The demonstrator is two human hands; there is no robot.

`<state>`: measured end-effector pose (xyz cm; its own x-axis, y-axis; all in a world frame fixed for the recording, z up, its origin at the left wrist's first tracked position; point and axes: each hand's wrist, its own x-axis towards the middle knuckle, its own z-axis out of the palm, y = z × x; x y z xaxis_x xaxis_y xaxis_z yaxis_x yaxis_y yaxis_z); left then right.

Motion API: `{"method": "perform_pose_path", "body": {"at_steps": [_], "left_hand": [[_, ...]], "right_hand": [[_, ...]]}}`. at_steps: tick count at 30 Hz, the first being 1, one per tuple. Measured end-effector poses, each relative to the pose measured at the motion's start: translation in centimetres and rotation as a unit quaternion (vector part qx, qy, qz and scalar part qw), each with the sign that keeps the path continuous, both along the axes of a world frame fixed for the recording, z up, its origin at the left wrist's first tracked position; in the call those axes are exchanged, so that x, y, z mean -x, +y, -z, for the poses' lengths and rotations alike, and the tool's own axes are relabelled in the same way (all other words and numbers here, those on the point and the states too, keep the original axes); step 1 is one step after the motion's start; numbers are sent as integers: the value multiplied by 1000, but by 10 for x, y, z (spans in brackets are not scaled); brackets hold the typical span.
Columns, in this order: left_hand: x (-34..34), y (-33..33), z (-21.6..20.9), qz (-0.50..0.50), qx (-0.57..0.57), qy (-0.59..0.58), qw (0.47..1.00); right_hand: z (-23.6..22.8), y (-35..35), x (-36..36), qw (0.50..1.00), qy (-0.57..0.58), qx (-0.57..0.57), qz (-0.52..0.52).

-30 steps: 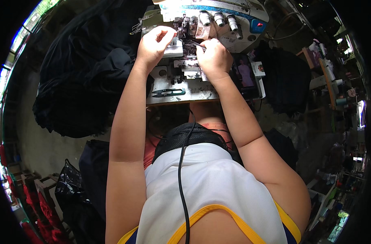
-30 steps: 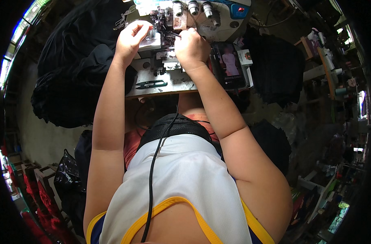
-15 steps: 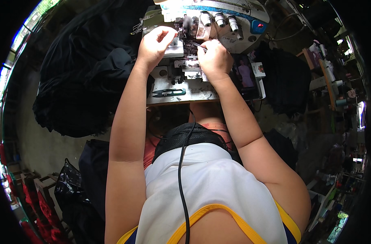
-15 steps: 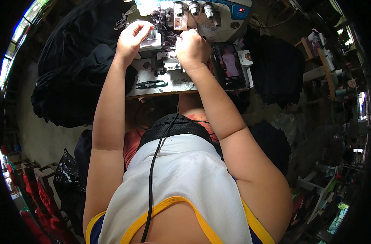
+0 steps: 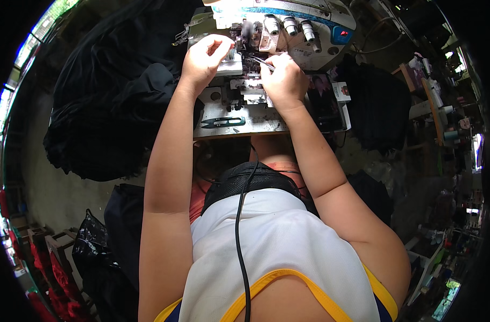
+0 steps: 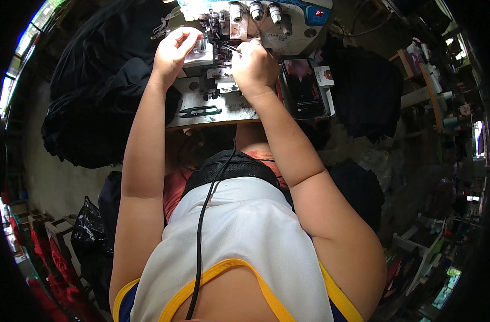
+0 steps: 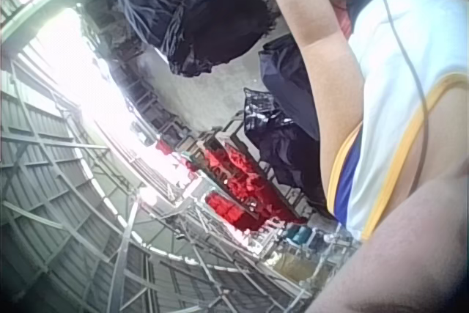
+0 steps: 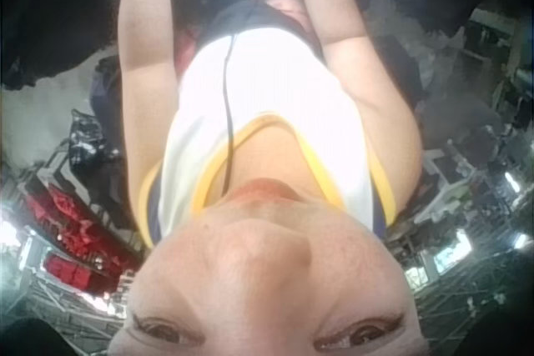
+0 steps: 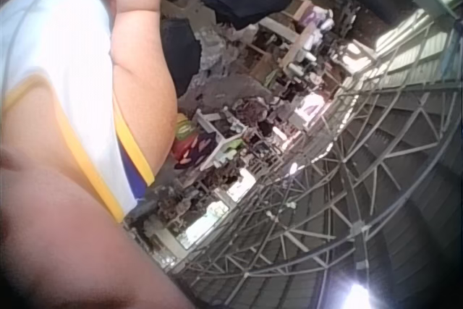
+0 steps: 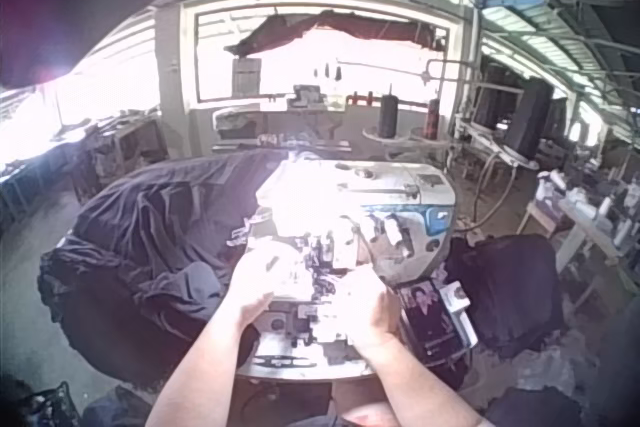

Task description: The person threads a sewing machine, guiding thread through the tension assembly and needle area. They then use scissors to trim excess thread and continue adjusting the thread path on the machine.

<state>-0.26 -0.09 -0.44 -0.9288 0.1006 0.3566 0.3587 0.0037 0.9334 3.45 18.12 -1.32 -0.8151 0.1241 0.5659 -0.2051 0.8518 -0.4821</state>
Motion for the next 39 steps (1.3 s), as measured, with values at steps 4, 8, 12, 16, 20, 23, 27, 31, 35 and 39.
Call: {"method": "perform_pose_path", "body": {"at_steps": [4, 8, 12, 16, 20, 23, 27, 31, 35, 39], "left_hand": [[-1, 0, -1, -1, 1, 3, 1000], [-2, 0, -3, 3, 19, -11, 1000], [-2, 0, -2, 4, 21, -10, 1000], [-1, -1, -1, 5, 21, -11, 1000], [-2, 0, -3, 3, 22, -13, 1000], [-2, 0, -2, 6, 20, -15, 1000], [1, 0, 1, -3, 8, 19, 1000], [0, 0, 0, -5, 6, 9, 1000], [0, 1, 1, -5, 2, 14, 1000], [1, -1, 1, -8, 11, 13, 1000]], "right_hand": [[0, 0, 0, 1000, -3, 10, 2], [1, 0, 0, 1000, -1, 12, 4], [3, 2, 2, 1000, 3, -2, 6], [2, 1, 1, 1000, -12, -4, 15], [8, 2, 4, 1000, -3, 6, 13], [10, 2, 7, 1000, 1, 14, 5], [10, 2, 8, 1000, -11, 21, -3], [5, 4, 8, 1000, -10, -2, -12], [2, 4, 12, 999, -45, -29, 0], [-4, 2, 13, 996, -73, -47, 9]]}}
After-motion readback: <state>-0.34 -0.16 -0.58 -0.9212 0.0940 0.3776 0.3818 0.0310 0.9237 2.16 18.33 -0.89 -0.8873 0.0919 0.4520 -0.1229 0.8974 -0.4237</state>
